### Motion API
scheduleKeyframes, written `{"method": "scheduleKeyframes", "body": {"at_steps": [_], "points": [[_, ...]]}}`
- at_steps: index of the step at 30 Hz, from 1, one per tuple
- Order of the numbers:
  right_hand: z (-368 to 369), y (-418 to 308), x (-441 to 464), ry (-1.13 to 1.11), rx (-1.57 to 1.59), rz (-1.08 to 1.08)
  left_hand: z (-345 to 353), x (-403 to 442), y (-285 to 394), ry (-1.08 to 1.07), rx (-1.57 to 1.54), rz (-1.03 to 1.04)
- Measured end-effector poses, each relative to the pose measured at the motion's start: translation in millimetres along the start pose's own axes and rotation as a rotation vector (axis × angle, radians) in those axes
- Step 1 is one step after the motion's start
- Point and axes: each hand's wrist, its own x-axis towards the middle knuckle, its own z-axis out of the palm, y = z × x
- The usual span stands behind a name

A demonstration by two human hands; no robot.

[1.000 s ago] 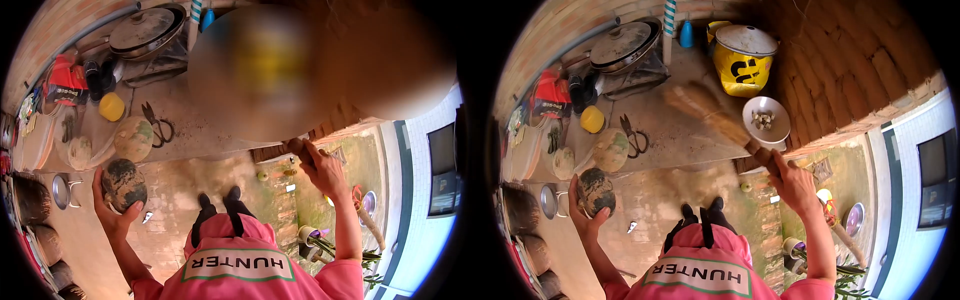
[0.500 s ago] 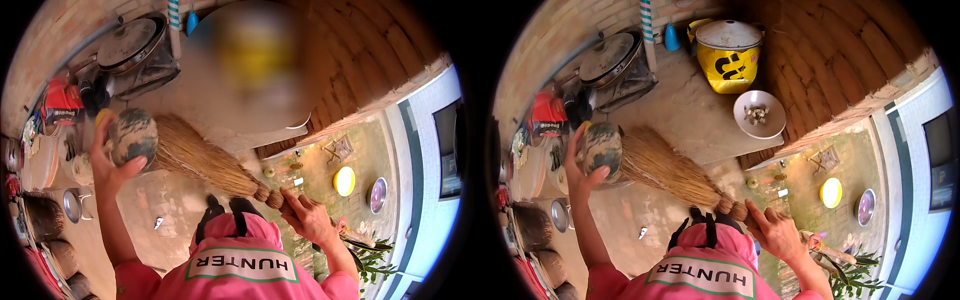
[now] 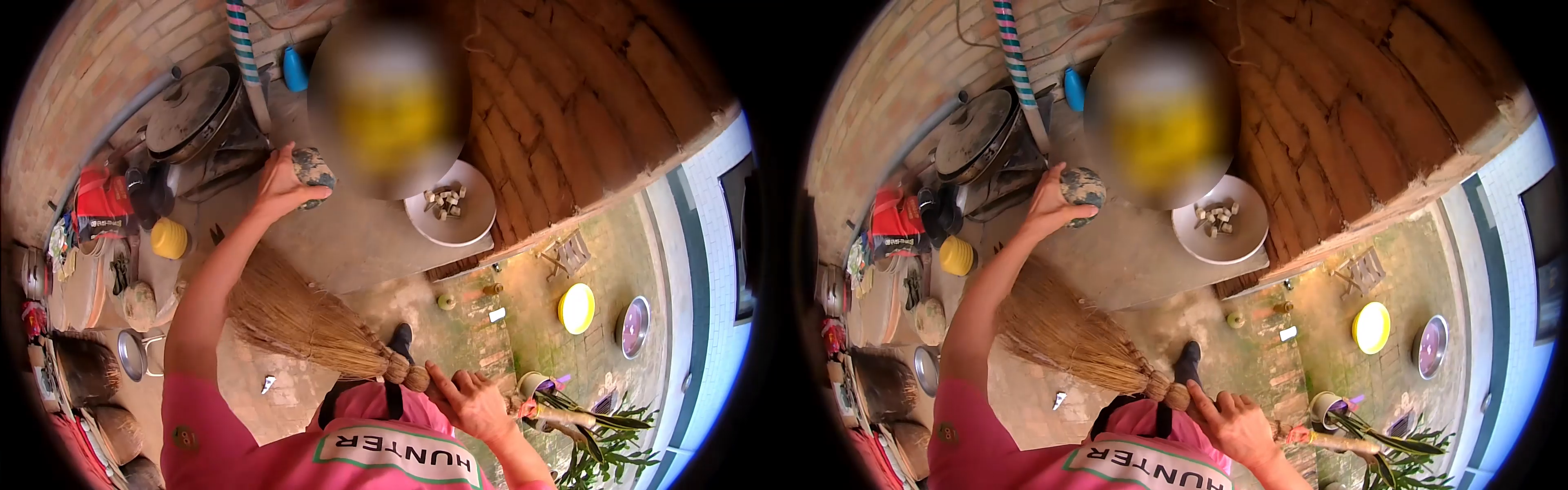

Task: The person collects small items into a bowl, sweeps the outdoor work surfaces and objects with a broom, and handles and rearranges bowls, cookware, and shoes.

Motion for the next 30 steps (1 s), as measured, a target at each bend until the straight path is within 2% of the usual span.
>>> {"method": "scheduleKeyframes", "body": {"at_steps": [4, 10, 12, 14, 17, 20, 21, 24, 25, 26, 28, 29, 30], "points": [[0, 17, -4, 0.007, 0.035, 0.045, 31, 24, 1, -0.018, 0.192, -0.035], [-4, 23, -3, -0.046, 0.085, 0.067, 55, 56, -16, -0.021, 0.283, -0.095], [-8, 13, 4, -0.034, 0.101, 0.093, 65, 53, -23, 0.0, 0.272, -0.191], [-2, 10, 3, -0.01, 0.12, 0.091, 61, 54, -49, -0.017, 0.023, -0.215], [0, 8, -1, -0.044, 0.133, 0.125, -1, 25, -48, -0.052, 0.142, -0.135], [-6, 3, 5, 0.091, 0.182, -0.046, -73, -13, -101, 0.138, 0.21, -0.009], [-11, -4, 0, -0.023, 0.182, 0.058, -100, -33, -119, 0.147, 0.169, -0.091], [-2, -14, -6, -0.042, 0.326, 0.245, -162, -117, -137, 0.176, 0.099, -0.296], [1, -15, -7, -0.027, 0.344, 0.233, -170, -145, -136, 0.135, 0.098, -0.373], [2, -19, -8, -0.049, 0.405, 0.31, -172, -172, -136, 0.094, 0.096, -0.447], [2, -27, -11, -0.083, 0.522, 0.473, -159, -213, -143, 0.029, 0.008, -0.367], [6, -31, -8, -0.013, 0.534, 0.409, -152, -225, -136, -0.002, 0.019, -0.402], [7, -35, -7, -0.016, 0.54, 0.434, -145, -233, -125, -0.035, 0.031, -0.431]]}}
